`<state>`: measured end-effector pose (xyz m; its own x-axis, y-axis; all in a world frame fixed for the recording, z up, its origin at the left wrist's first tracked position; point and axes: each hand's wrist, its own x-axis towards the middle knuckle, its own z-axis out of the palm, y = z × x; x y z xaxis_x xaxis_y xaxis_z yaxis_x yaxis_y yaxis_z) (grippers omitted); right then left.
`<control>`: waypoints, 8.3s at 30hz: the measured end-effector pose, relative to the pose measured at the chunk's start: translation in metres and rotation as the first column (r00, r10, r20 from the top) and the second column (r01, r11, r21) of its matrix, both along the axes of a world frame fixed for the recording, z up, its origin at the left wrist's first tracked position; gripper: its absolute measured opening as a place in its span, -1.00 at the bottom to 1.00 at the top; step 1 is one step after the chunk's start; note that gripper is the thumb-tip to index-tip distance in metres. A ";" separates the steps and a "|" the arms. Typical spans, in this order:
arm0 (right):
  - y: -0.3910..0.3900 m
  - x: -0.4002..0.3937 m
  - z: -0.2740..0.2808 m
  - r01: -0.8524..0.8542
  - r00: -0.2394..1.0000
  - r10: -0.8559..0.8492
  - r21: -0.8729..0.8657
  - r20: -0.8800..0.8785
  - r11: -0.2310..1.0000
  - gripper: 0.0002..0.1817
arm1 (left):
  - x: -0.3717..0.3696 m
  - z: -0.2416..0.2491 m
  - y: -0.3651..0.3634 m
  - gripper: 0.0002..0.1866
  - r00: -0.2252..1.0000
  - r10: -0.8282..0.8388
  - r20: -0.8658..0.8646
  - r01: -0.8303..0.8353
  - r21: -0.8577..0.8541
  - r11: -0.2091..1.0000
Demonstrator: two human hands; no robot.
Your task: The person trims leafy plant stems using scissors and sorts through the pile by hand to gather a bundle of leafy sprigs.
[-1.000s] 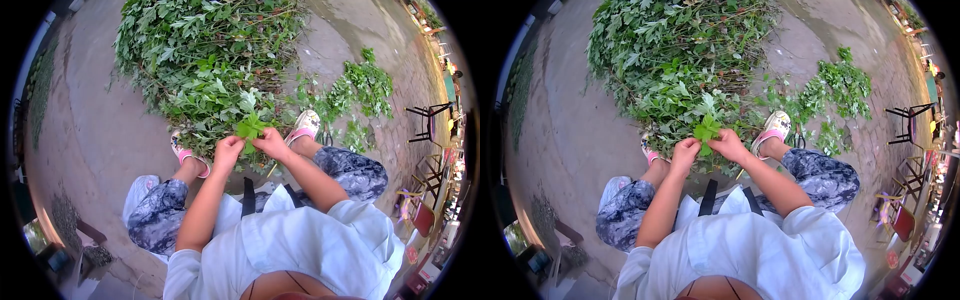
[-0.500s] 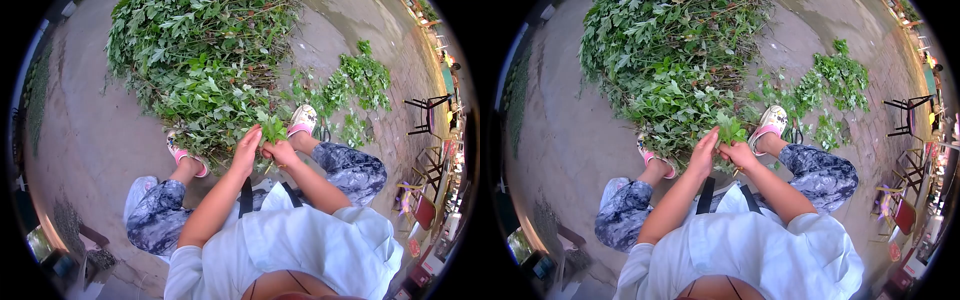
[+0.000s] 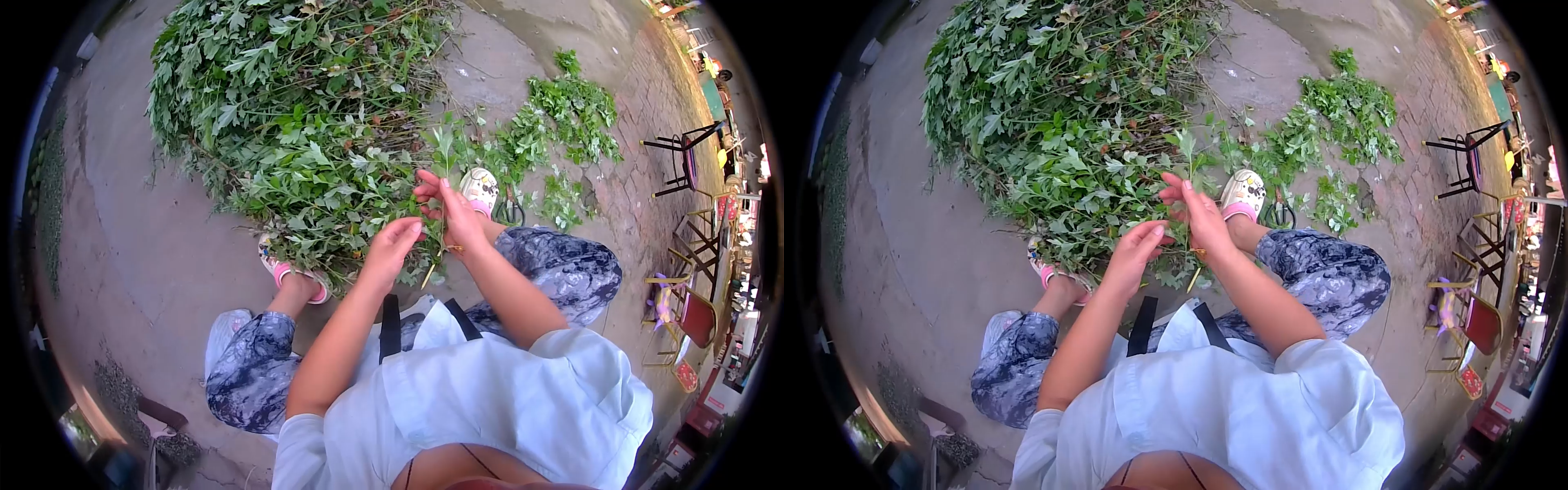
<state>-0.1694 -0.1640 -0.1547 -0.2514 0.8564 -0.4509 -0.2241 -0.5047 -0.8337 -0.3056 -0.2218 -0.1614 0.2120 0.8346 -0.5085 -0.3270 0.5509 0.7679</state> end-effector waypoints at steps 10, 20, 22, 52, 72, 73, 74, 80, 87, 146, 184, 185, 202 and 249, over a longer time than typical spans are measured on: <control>-0.014 -0.028 -0.004 -0.421 0.898 0.396 0.114 0.194 0.900 -0.57 | -0.028 0.008 0.001 -0.81 0.946 0.317 -0.074 -0.316 0.025 0.948; -0.022 -0.027 -0.002 -0.778 0.591 0.483 0.298 0.646 0.554 -0.50 | -0.037 0.000 -0.005 -0.89 0.975 0.214 -0.053 -0.214 0.004 0.977; -0.021 -0.027 -0.001 -0.799 0.585 0.593 0.265 0.553 0.540 -0.47 | -0.038 0.013 -0.003 -0.90 0.939 0.342 0.039 -0.335 -0.119 0.935; -0.001 -0.040 0.017 -0.653 0.700 -0.086 0.684 0.709 0.326 -0.86 | -0.067 0.006 -0.003 -0.84 0.942 0.264 0.207 -0.220 -0.211 0.952; -0.013 -0.025 -0.005 -0.608 0.639 -0.016 0.518 0.769 0.601 -0.84 | -0.056 -0.003 -0.021 -0.92 0.997 -0.075 -0.006 0.075 0.082 0.994; 0.000 -0.010 -0.005 -0.616 0.527 -0.140 0.491 0.838 0.616 -0.88 | -0.053 0.004 -0.020 -0.91 0.991 0.050 0.127 -0.058 0.055 0.997; 0.017 0.011 -0.008 -0.590 0.408 -0.331 0.523 0.851 0.615 -0.85 | -0.051 0.008 -0.018 -0.91 0.951 0.177 0.253 -0.187 0.015 0.982; 0.053 0.094 0.011 -0.618 -0.316 -0.456 0.184 0.832 0.765 -0.68 | -0.067 -0.015 -0.010 -0.88 0.760 0.378 0.529 -0.396 -0.084 0.914; -0.018 -0.033 0.016 -0.733 0.670 0.509 0.368 0.541 0.573 -0.67 | -0.054 -0.015 -0.014 -0.89 0.791 0.443 0.422 -0.431 -0.130 0.893; -0.018 -0.068 0.015 -0.584 0.798 0.465 0.303 0.383 0.753 -0.64 | -0.068 0.026 -0.024 -0.65 0.908 0.419 0.017 -0.420 0.046 0.907; 0.002 -0.043 0.040 -0.780 0.624 -0.038 0.625 0.781 0.035 -0.63 | -0.074 0.027 -0.011 -0.88 0.971 0.005 -0.240 0.011 0.067 0.998; 0.003 -0.042 0.041 -0.814 0.581 -0.033 0.581 0.814 -0.006 -0.71 | -0.074 0.028 -0.011 -0.88 0.960 -0.025 -0.278 0.043 0.056 0.998; 0.000 -0.039 0.017 -0.699 0.631 0.508 0.146 0.586 0.699 -0.79 | -0.060 0.006 -0.017 -0.87 0.994 0.104 -0.024 -0.100 0.117 0.988; -0.010 -0.067 0.005 -0.750 0.644 0.765 0.178 -0.027 0.637 -0.79 | -0.110 0.064 -0.014 -0.64 0.925 0.379 -0.038 -0.380 -0.054 0.923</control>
